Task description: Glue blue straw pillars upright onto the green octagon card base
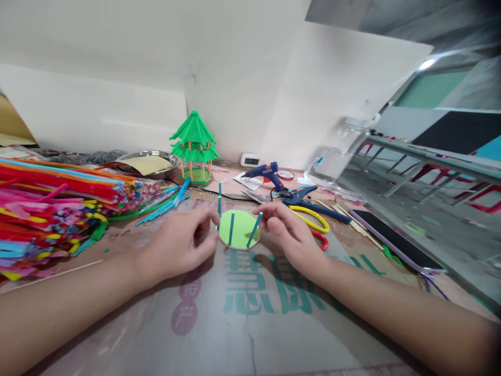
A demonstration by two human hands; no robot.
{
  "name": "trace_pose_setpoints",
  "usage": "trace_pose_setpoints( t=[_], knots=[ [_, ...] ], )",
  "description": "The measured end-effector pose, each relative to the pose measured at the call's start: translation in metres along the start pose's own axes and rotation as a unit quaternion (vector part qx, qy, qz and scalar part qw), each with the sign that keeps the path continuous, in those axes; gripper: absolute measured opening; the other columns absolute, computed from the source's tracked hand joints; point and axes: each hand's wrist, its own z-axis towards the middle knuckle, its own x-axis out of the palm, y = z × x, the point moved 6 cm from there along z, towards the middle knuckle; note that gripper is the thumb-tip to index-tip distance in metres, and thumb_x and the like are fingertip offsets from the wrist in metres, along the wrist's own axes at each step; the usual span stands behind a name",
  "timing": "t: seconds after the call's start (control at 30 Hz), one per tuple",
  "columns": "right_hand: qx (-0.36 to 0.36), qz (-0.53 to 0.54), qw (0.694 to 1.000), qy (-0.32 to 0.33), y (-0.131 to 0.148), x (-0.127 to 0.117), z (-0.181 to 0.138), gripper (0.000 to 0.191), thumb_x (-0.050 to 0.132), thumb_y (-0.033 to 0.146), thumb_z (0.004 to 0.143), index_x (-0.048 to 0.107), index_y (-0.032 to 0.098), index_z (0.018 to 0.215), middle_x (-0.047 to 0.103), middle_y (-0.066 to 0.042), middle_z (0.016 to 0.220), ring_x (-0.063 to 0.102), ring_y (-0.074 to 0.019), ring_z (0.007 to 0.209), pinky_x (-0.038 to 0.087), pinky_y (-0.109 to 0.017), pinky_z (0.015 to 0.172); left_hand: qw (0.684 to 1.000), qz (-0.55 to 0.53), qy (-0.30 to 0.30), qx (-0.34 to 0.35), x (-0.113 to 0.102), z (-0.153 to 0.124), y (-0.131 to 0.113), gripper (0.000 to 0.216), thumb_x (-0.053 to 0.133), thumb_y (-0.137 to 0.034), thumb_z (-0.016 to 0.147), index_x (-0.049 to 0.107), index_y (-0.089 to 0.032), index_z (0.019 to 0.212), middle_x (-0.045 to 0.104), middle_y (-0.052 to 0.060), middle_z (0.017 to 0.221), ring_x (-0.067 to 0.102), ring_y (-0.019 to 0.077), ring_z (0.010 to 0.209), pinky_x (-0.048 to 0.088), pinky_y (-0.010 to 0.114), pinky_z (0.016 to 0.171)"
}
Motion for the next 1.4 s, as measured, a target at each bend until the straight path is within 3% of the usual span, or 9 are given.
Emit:
trace_pose_setpoints(
  t=[0.1,0.27,0.47,0.73,0.9,1.07,1.13,1.3,1.4],
  knots=[
    [0.027,0.027,0.999,-0.029,-0.011,-0.005,0.004,0.041,0.041,0.057,0.107,0.063,0.021,0.112,0.071,-0.005,0.093,0.068,-0.0193,0.088,0.056,-0.034,0.082,0.993,-0.044,-0.091,-0.056,-0.013,0.0,0.009,0.013,0.053,-0.033,0.094,0.053,-0.021,0.099,0.058,-0.002,0.077,0.058,0.0147,0.067,0.048,0.027,0.062],
    [0.09,0.037,0.995,-0.006,-0.026,-0.003,0.007,0.046,0.038,0.062,0.107,0.057,0.022,0.12,0.077,-0.007,0.096,0.073,-0.0217,0.095,0.056,-0.039,0.092,0.999,-0.032,-0.008,-0.017,0.001,0.006,0.011,0.021,0.055,-0.036,0.099,0.066,-0.02,0.091,0.065,0.0,0.076,0.06,0.0153,0.07,0.046,0.027,0.064],
    [0.104,0.053,0.993,0.035,-0.031,0.004,0.008,0.05,0.039,0.066,0.104,0.057,0.023,0.123,0.08,-0.01,0.109,0.073,-0.0251,0.116,0.05,-0.046,0.108,0.999,-0.012,-0.002,0.037,0.005,0.0,-0.007,0.03,0.057,-0.034,0.103,0.07,-0.02,0.081,0.07,0.0,0.074,0.061,0.0148,0.069,0.046,0.027,0.067],
    [0.108,0.085,0.989,0.044,-0.031,0.007,0.008,0.052,0.04,0.067,0.104,0.057,0.021,0.121,0.079,-0.011,0.115,0.073,-0.024,0.115,0.051,-0.045,0.106,1.0,0.005,0.002,0.025,0.007,-0.002,-0.004,0.026,0.062,-0.039,0.1,0.073,-0.02,0.087,0.068,-0.001,0.069,0.058,0.0145,0.063,0.044,0.026,0.064],
    [0.104,0.082,0.991,0.032,-0.03,0.006,0.009,0.056,0.04,0.072,0.101,0.058,0.022,0.118,0.08,-0.01,0.11,0.074,-0.0245,0.115,0.052,-0.044,0.107,0.999,0.021,0.003,0.026,0.009,-0.002,-0.002,0.031,0.058,-0.036,0.099,0.065,-0.019,0.075,0.059,-0.002,0.065,0.053,0.0138,0.062,0.037,0.026,0.061],
    [0.109,0.08,0.991,0.014,-0.03,0.005,0.007,0.056,0.041,0.073,0.1,0.06,0.022,0.114,0.079,-0.01,0.108,0.075,-0.0235,0.106,0.056,-0.042,0.101,0.999,0.021,0.012,-0.044,0.007,0.004,0.015,0.037,0.048,-0.042,0.101,0.055,-0.019,0.072,0.06,0.001,0.071,0.055,0.017,0.067,0.036,0.03,0.063],
    [0.105,0.086,0.991,0.008,-0.029,0.005,0.005,0.054,0.041,0.071,0.101,0.06,0.022,0.113,0.078,-0.01,0.106,0.075,-0.0227,0.102,0.058,-0.041,0.097,0.996,0.001,0.016,-0.084,0.008,0.007,0.026,0.034,0.046,-0.044,0.1,0.054,-0.02,0.076,0.061,0.002,0.074,0.058,0.0193,0.072,0.039,0.031,0.066],
    [0.075,0.055,0.995,0.026,-0.025,0.006,0.002,0.048,0.041,0.065,0.104,0.06,0.022,0.116,0.077,-0.01,0.106,0.075,-0.0236,0.102,0.057,-0.043,0.096,0.986,-0.099,-0.026,-0.128,0.01,0.007,0.045,0.026,0.051,-0.037,0.092,0.049,-0.021,0.113,0.063,0.003,0.093,0.064,0.0211,0.085,0.049,0.033,0.076],
    [0.062,0.013,0.997,0.033,-0.024,0.004,0.002,0.045,0.041,0.061,0.106,0.06,0.022,0.117,0.077,-0.01,0.108,0.075,-0.0236,0.104,0.056,-0.043,0.095,0.99,-0.055,-0.022,-0.132,0.007,0.003,0.04,0.018,0.052,-0.032,0.083,0.049,-0.022,0.097,0.059,0.002,0.087,0.06,0.0202,0.077,0.047,0.033,0.071]
  ],
)
